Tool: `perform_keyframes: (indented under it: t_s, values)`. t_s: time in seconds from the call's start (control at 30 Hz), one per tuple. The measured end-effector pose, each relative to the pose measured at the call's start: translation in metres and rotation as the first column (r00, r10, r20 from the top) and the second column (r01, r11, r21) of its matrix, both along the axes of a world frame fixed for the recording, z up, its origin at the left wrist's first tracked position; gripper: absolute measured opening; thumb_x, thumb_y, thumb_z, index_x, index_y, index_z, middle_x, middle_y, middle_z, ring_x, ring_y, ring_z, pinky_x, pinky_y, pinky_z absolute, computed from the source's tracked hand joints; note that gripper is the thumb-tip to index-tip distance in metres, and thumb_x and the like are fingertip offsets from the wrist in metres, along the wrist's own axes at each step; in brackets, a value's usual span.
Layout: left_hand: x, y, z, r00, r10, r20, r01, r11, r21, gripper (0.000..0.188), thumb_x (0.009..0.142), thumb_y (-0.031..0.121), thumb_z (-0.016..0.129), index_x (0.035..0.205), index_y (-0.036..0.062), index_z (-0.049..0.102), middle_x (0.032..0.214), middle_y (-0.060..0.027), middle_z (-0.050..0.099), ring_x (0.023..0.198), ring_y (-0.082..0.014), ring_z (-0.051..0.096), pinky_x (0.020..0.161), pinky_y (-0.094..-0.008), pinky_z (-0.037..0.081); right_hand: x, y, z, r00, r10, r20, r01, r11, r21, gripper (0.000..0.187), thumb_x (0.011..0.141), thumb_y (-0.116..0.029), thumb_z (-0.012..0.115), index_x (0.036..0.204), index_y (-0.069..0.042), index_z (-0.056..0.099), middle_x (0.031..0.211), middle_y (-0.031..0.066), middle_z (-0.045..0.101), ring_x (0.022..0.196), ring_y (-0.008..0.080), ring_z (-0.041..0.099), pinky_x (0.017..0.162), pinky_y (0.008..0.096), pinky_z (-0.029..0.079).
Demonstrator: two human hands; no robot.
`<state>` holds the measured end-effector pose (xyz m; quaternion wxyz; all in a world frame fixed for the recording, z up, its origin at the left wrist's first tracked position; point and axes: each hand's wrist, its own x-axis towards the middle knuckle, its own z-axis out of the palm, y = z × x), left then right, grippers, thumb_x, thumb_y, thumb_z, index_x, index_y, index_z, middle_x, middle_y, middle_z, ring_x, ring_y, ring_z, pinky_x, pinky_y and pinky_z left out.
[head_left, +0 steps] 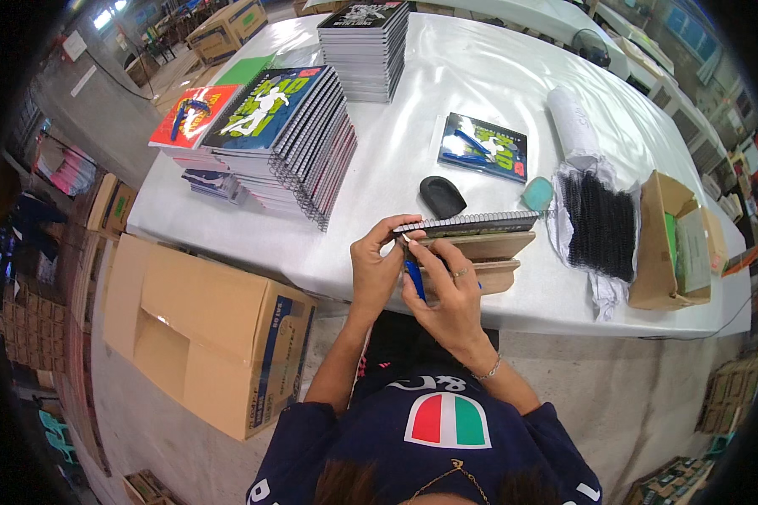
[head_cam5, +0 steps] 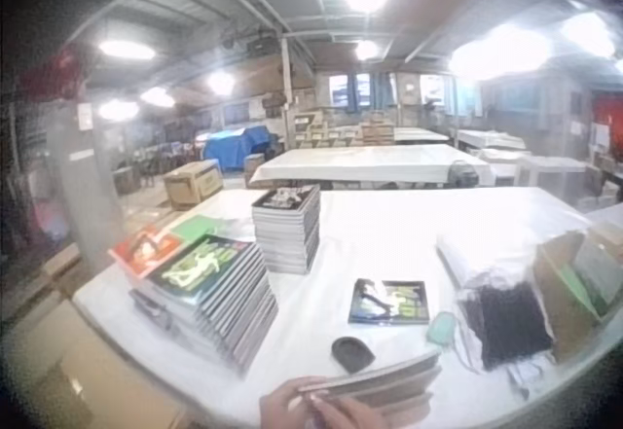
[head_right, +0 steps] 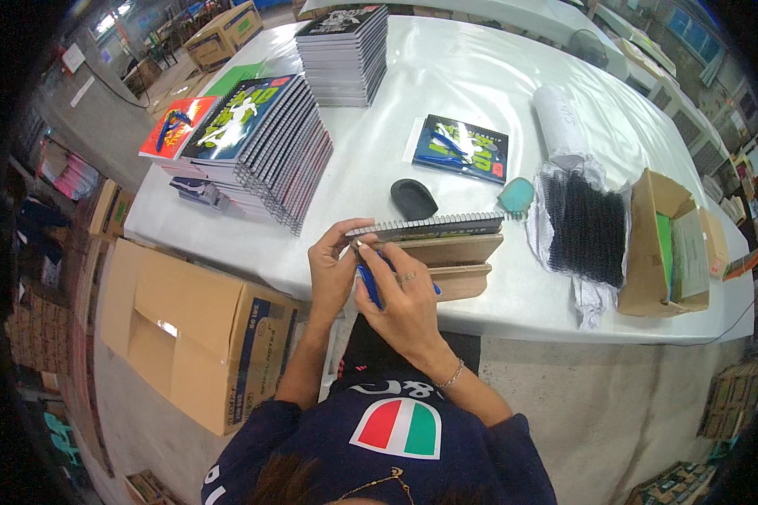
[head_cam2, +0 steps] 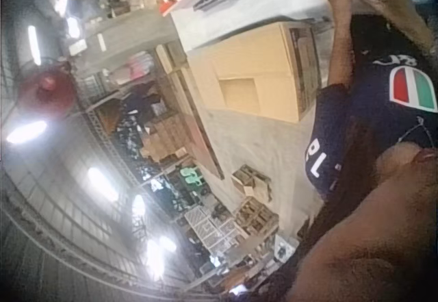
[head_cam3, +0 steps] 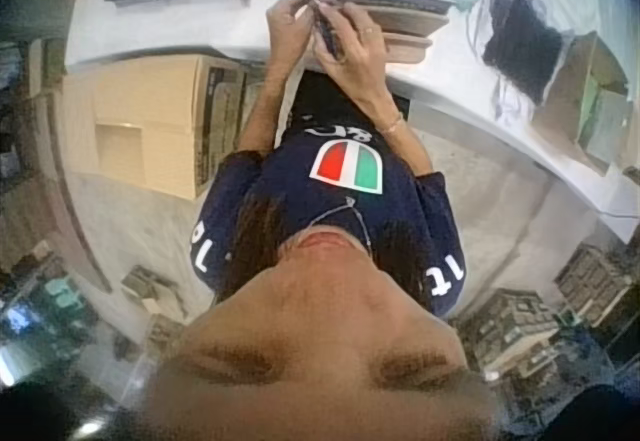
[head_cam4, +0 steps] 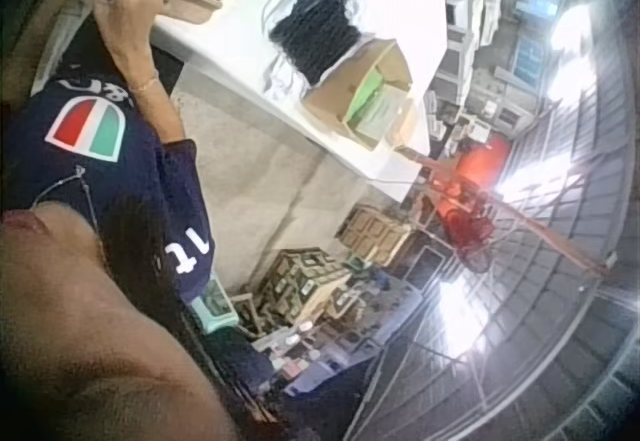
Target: The person picks up a stack of notebook pages, places them on a wooden block to align them, and threads a long plastic spiral through the punched holes. They then use pliers to snip and crimp the ends of the spiral before moving the finished notebook to a stack.
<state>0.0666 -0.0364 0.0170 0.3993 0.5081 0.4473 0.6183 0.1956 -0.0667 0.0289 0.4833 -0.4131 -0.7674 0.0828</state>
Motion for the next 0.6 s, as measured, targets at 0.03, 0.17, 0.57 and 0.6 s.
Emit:
perform_keyframes:
  t_s: [0.03,0.17,0.57,0.6]
  values:
    - [0.0,-0.001,0.001,1.0,0.008,-0.005,-0.008,1.0,0.002,0.023,0.089,-0.003,0.058,0.111,-0.001,0.067,0.095,-0.0087,0.073,0.091,-0.0132,0.068,0.079,-0.0254,0.053,-0.001,0.0,-0.001,1.0,0.003,0.005,-0.003,1.0,-0.001,0.05,0.072,-0.01,0.076,0.121,-0.006,0.063,0.114,0.0152,0.058,0.099,0.0321,0.059,0.088,0.0403,0.048]
    - [0.002,-0.002,-0.002,0.998,0.042,-0.048,-0.042,0.999,0.006,0.024,0.088,-0.003,0.058,0.111,-0.0009,0.067,0.094,-0.0097,0.073,0.089,-0.0128,0.069,0.077,-0.0255,0.054,-0.004,0.0,-0.005,0.999,0.019,-0.028,-0.02,0.998,-0.054,0.048,0.074,-0.01,0.075,0.12,-0.005,0.063,0.114,0.0153,0.059,0.099,0.032,0.06,0.086,0.0397,0.049]
    - [-0.004,-0.003,0.004,0.906,0.12,-0.406,-0.066,0.987,0.144,0.023,0.09,0.003,0.06,0.112,0.0027,0.065,0.097,-0.0133,0.072,0.09,-0.0262,0.071,0.077,-0.0319,0.055,0.016,0.003,0.01,0.684,0.013,-0.729,-0.63,0.513,-0.583,0.033,0.092,-0.003,0.057,0.123,-0.002,0.047,0.11,0.0112,0.056,0.087,0.0143,0.062,0.076,0.0292,0.054]
    - [-0.007,-0.004,0.006,0.9,0.128,-0.416,-0.07,0.986,0.152,0.024,0.089,0.002,0.061,0.113,0.0015,0.064,0.098,-0.0135,0.072,0.09,-0.0238,0.07,0.077,-0.0304,0.054,0.025,0.0,0.01,0.795,-0.003,-0.606,-0.45,0.667,-0.594,0.032,0.092,-0.005,0.058,0.122,-0.002,0.049,0.11,0.0094,0.055,0.093,0.0153,0.059,0.084,0.0303,0.051]
